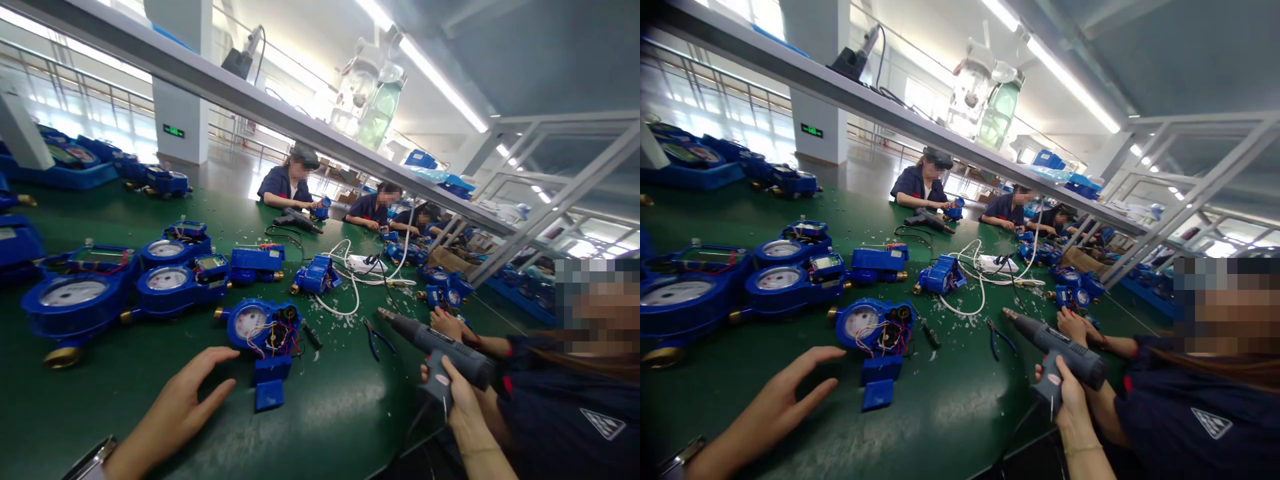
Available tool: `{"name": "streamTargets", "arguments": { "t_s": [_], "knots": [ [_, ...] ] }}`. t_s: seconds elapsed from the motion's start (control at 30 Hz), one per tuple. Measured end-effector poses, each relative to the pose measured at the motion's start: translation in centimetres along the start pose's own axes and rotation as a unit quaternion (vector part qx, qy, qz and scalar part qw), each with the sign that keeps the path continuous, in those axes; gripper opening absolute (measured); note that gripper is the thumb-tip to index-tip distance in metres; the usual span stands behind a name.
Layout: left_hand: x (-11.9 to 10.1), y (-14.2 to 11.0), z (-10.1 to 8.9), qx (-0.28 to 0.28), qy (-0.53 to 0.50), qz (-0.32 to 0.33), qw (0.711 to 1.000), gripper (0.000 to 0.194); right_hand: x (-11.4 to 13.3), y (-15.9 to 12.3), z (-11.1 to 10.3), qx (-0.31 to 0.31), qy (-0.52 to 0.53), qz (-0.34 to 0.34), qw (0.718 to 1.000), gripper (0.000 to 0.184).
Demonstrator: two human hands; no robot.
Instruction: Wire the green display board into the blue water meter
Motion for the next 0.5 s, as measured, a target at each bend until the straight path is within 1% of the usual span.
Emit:
{"name": "streamTargets", "arguments": {
  "t_s": [0.07,0.17,0.23,0.33,0.4,0.43,0.5],
  "knots": [
    [-0.2,-0.1,0.9,0.011,-0.011,-0.037,0.999,0.038,-1.2,2.1,0.6,0.011,0.009,0.024,1.000,0.020],
    [-0.5,0.0,2.2,0.019,-0.038,-0.082,0.996,0.040,-2.3,4.7,1.0,0.013,-0.008,0.027,1.000,0.024],
    [-0.6,0.1,3.2,0.017,-0.066,-0.113,0.991,0.042,-2.6,6.3,0.9,0.001,-0.041,0.017,0.999,0.023],
    [-0.7,0.5,4.4,0.012,-0.113,-0.159,0.981,0.046,-2.3,8.4,0.2,-0.013,-0.129,-0.006,0.992,0.019],
    [-0.6,0.6,4.9,0.008,-0.136,-0.188,0.973,0.047,-1.4,9.5,-0.4,-0.014,-0.204,-0.038,0.978,0.019],
    [-0.5,0.7,5.0,0.006,-0.145,-0.200,0.969,0.046,-0.6,9.9,-0.8,-0.018,-0.242,-0.065,0.968,0.020],
    [-0.3,0.8,5.2,0.008,-0.157,-0.219,0.963,0.045,1.2,10.2,-1.3,-0.039,-0.315,-0.147,0.937,0.023]
  ]
}}
Point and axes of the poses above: each hand's wrist, its own y-axis towards the middle knuckle, its own z-axis out of the palm, x = y × z, the point moved 7 cm from there along y, towards the middle knuckle, and after that the axes turned 3 degrees about z, right-handed, at the moved point
